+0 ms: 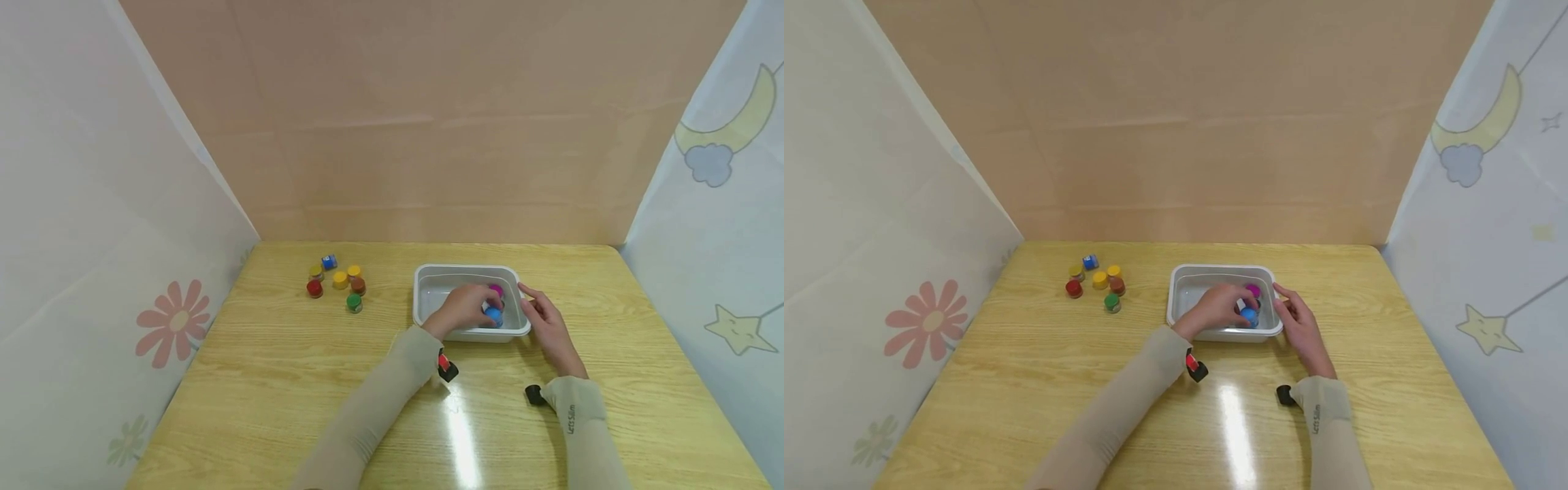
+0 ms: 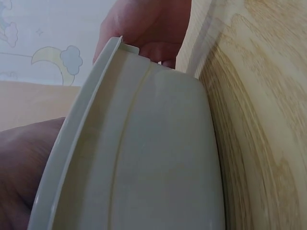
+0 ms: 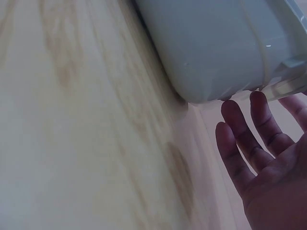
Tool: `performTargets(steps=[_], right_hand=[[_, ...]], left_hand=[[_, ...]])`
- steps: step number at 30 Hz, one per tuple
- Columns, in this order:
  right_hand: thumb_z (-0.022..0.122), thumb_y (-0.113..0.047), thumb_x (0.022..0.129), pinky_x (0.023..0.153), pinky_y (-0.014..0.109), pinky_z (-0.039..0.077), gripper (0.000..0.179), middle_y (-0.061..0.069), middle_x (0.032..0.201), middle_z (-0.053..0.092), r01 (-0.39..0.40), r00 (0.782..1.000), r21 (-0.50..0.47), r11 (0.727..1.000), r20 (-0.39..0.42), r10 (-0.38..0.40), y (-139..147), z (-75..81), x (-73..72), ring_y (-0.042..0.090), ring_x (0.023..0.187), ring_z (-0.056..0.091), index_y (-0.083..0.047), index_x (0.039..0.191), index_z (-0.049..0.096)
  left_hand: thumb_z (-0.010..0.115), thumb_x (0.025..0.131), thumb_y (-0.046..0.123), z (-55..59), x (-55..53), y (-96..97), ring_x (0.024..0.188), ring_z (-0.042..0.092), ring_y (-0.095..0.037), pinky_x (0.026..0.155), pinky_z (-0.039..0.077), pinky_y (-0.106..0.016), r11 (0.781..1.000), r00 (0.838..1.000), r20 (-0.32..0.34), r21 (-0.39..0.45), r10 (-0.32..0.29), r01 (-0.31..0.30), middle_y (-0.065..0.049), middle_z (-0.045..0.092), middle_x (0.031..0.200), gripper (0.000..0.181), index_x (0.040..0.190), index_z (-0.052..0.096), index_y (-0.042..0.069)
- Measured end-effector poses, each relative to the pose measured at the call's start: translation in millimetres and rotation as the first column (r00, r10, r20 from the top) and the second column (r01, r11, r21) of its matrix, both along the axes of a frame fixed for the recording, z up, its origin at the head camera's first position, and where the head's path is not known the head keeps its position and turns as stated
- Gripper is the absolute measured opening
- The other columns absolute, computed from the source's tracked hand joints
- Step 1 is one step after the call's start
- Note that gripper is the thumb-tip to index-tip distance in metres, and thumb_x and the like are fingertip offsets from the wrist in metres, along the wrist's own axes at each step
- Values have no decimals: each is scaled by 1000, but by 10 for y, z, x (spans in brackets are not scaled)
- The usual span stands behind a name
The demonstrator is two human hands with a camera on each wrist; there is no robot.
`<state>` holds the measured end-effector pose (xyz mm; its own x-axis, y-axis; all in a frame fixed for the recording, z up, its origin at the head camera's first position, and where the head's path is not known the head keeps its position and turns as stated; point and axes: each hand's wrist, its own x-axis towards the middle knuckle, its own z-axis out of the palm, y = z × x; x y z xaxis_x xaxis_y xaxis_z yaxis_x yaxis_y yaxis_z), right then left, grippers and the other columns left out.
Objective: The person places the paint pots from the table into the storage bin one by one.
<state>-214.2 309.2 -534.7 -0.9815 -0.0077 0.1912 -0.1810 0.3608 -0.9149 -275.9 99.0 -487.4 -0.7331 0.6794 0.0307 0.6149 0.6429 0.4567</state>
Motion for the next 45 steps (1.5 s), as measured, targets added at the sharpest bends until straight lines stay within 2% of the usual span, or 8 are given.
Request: performTargets(steps=[7, 20, 27, 33, 45], right_hand=[[49, -23, 111, 77, 15, 46, 48, 12, 100, 60, 11, 1000, 11, 1000, 17, -11, -4, 14, 7, 14, 90, 55, -4, 155, 45], [50, -23, 111, 72, 19, 45, 46, 9, 95, 59, 19, 1000, 2, 1000, -2, -19, -4, 3, 20, 13, 83, 52, -4, 153, 48], [49, -24, 111, 72, 18, 45, 47, 6, 96, 58, -8, 1000, 2, 1000, -6, 8, -13, 9, 33, 14, 84, 51, -5, 155, 46], [49, -23, 111, 71, 19, 44, 47, 5, 96, 59, 5, 1000, -7, 1000, 1, -5, -17, 17, 49, 14, 84, 51, -6, 154, 47], [49, -24, 111, 73, 18, 45, 47, 4, 96, 59, -11, 1000, -10, 1000, -14, 11, -5, 12, 10, 16, 84, 52, -6, 154, 47]], left_hand=[[88, 84, 27, 14, 1, 57, 95, 62, -5, 80, 44, -13, 999, 999, -28, -13, -38, 37, 12, 70, 107, 27, 109, 78, 24], [87, 85, 34, -42, -28, 156, 95, 59, 2, 82, 46, -15, 992, 992, -91, -96, -87, 78, 16, 65, 109, 29, 111, 77, 31], [84, 88, 32, -60, -31, 170, 98, 57, 3, 87, 46, -13, 988, 990, -77, -105, -119, 110, 16, 64, 111, 25, 112, 77, 29], [83, 89, 30, -83, -41, 173, 100, 57, 4, 90, 44, -10, 988, 988, -52, -68, -143, 140, 14, 64, 113, 27, 115, 77, 28], [82, 90, 30, -77, -65, 158, 97, 57, 4, 87, 43, -6, 989, 989, -13, -20, -144, 144, 14, 63, 110, 25, 114, 77, 26]])
